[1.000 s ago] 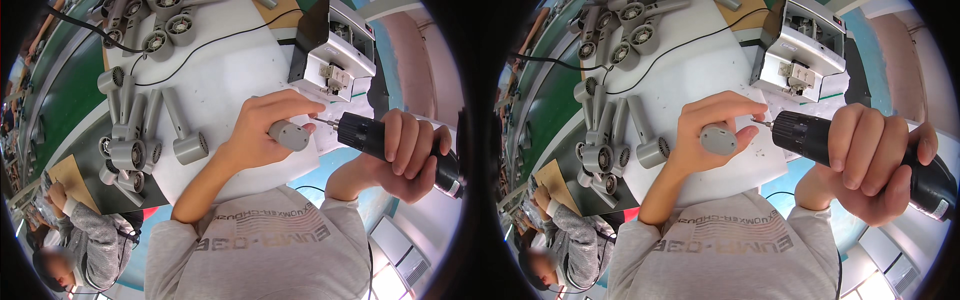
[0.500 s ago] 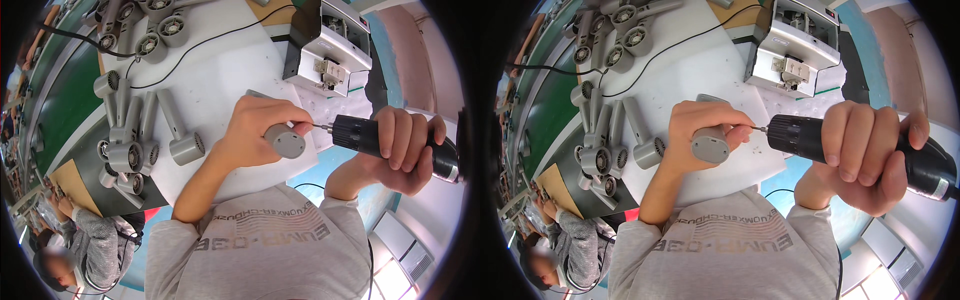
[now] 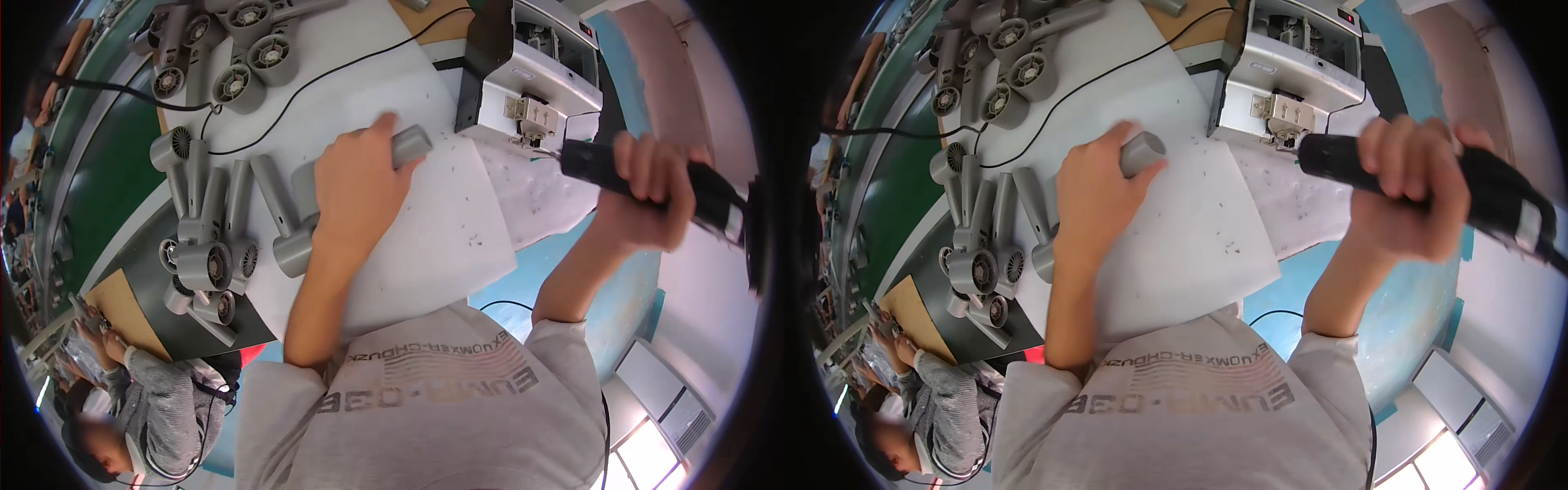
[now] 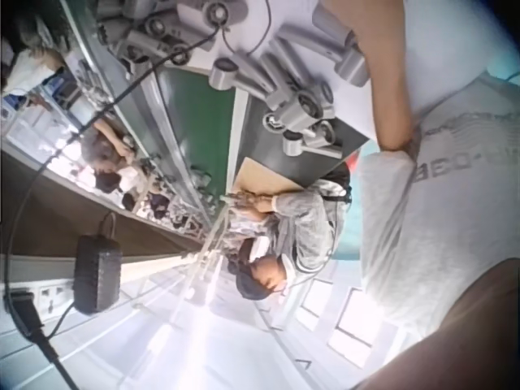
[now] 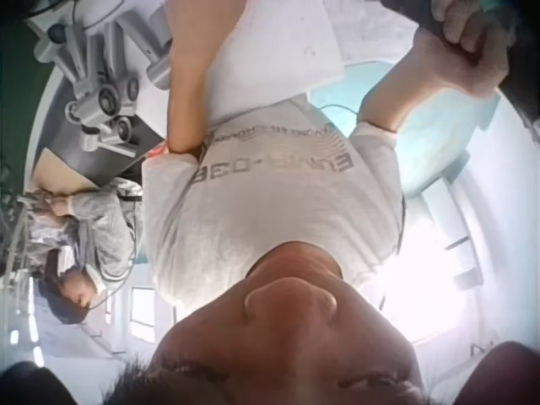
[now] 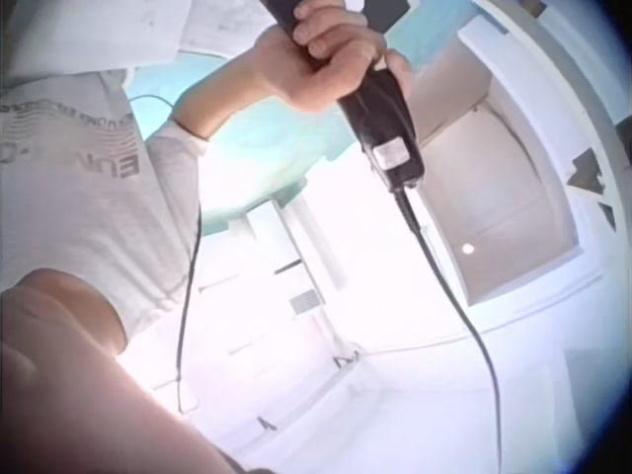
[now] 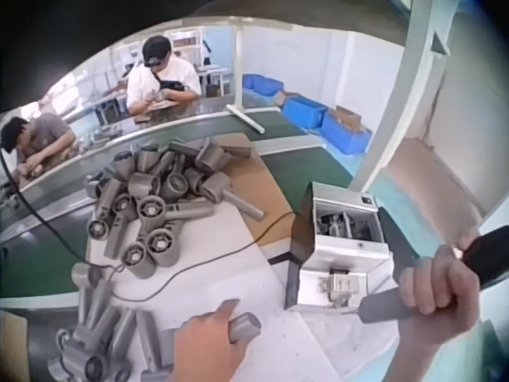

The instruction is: The person fastens screws into the handles of hair dryers one by one using an electric screwdriver and rearranges the parts on the table.

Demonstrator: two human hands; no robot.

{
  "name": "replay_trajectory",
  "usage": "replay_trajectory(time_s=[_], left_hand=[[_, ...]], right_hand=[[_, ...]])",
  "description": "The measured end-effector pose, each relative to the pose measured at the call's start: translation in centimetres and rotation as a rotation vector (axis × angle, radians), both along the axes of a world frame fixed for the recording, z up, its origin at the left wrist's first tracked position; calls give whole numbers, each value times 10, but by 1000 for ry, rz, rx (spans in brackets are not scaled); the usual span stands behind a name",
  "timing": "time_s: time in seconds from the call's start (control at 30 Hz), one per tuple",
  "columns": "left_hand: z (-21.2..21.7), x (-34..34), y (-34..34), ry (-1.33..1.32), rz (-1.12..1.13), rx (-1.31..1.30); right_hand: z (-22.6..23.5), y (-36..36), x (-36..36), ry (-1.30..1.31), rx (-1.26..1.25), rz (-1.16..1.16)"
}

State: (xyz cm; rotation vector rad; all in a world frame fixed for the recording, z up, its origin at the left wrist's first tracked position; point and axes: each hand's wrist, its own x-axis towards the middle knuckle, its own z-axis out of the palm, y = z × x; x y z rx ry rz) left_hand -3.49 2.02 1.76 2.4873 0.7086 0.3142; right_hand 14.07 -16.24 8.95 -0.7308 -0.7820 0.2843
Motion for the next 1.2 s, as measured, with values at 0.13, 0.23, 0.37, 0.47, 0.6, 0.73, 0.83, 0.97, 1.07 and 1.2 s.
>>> replay_trajectory(time_s=[0.13, 0.23, 0.37, 0.47, 0.6, 0.73, 0.83, 0.97, 1.07, 1.2], left_hand=[[2, -9, -8, -103, 176, -248], [1, -12, -7, -208, 133, -323], [-8, -13, -5, -254, 98, -274], [-7, -12, -7, -292, 144, -314], [-3, -9, -11, -338, 135, -368], [1, -9, -12, -434, 75, -400], [0, -11, -12, -547, 25, -436], [-1, -7, -7, -633, -43, -408], [-11, -9, -5, -617, -66, -415], [-10, -6, -5, -606, -61, -414]], right_hand=[[-21, 20, 3, -154, -111, -156], [-23, 21, 5, -163, -143, -167], [-25, 22, 7, -143, -172, -188], [-32, 26, 8, -166, -181, -197], [-33, 27, 12, -166, -198, -129], [-28, 28, 27, -274, -220, 107], [-25, 35, 34, -402, -228, 251], [-24, 38, 28, -409, -170, 260], [-29, 31, 29, -396, -92, 211], [-28, 29, 27, -340, -84, 182]])
